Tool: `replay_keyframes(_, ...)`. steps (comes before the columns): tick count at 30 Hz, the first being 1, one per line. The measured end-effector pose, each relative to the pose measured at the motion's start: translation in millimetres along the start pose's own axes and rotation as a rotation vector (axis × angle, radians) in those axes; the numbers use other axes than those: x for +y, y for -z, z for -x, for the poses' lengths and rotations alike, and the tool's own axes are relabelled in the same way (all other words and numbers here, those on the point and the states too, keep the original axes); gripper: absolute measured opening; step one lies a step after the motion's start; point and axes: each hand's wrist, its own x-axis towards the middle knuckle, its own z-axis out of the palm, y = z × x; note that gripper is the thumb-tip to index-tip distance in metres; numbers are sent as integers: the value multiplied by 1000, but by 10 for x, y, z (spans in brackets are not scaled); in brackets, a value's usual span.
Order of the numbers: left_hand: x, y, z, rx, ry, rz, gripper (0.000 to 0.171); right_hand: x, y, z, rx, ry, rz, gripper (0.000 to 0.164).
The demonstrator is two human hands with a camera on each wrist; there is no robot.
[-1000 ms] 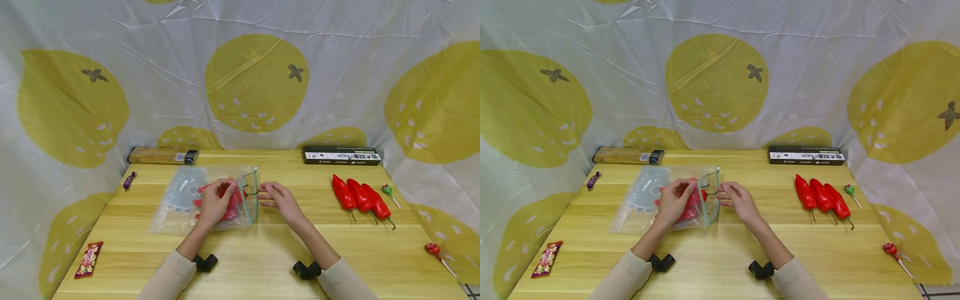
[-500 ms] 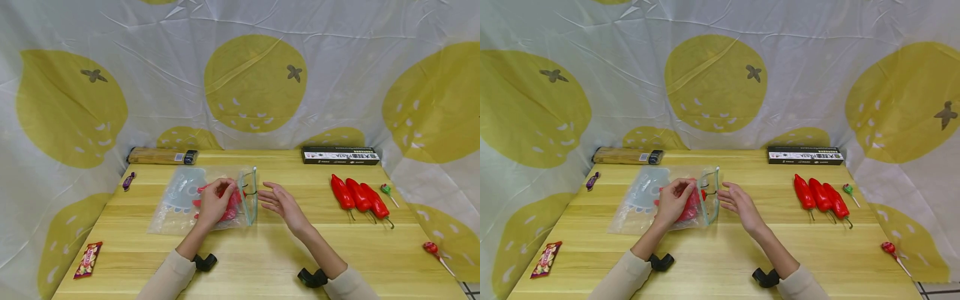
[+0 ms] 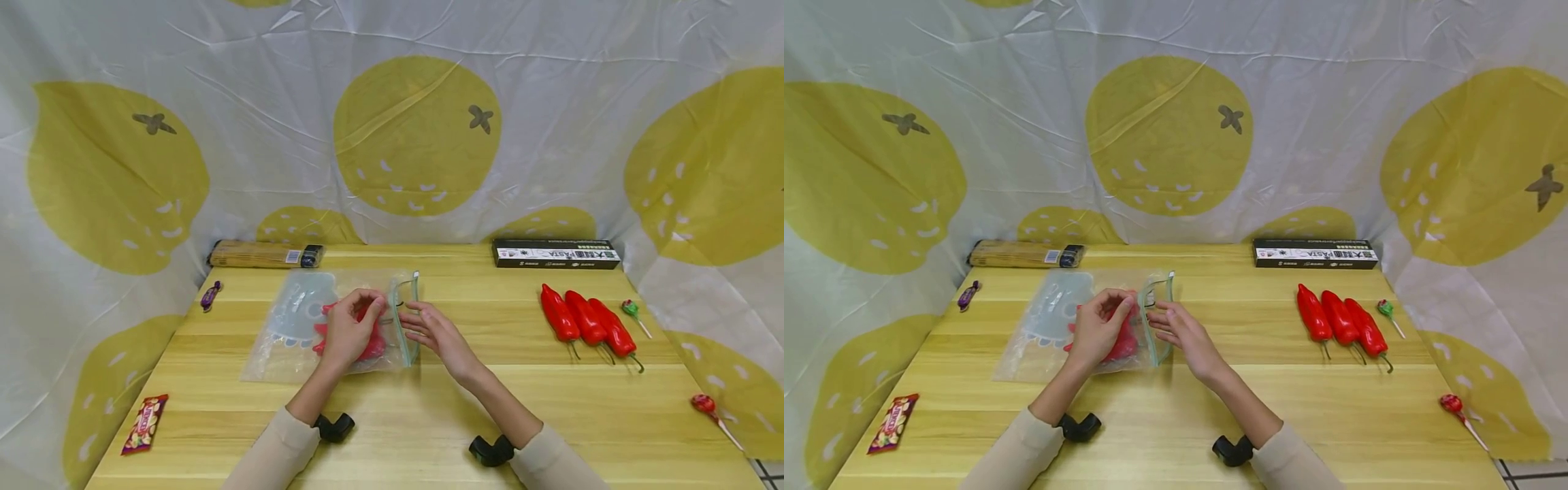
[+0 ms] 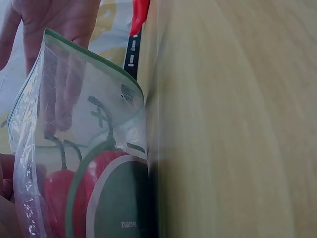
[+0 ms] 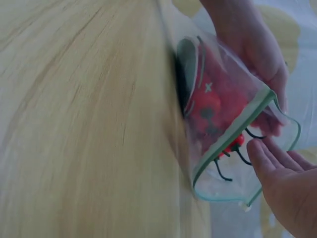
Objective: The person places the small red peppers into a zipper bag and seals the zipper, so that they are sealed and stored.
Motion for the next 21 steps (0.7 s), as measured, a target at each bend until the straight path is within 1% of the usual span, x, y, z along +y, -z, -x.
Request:
replay_keyframes(3, 3, 2, -7, -8, -1, 2, 14, -19, 55, 28, 22, 8, 9, 56)
replay_keyframes(5, 3, 2, -11, -10, 5, -1, 14, -40, 126, 65, 54, 21, 17, 51)
replay_keyframes(8, 3, 4, -15, -15, 20, -5, 14, -69, 302, 166, 125, 40, 61, 44)
replay_keyframes(10, 0, 5, -18, -18, 28, -7, 15, -78, 459, 255, 182, 44, 112, 40)
replay_keyframes(14, -14, 3, -22, -14, 27, 3, 16, -90, 793, 460, 303, 33, 278, 39)
replay_keyframes(18, -36, 2, -22, -3, 17, 17, 15, -116, 1086, 659, 445, -1, 510, 39)
replay_keyframes(21, -60, 2, -26, -1, 23, 44, 16, -138, 1275, 791, 545, -26, 687, 39)
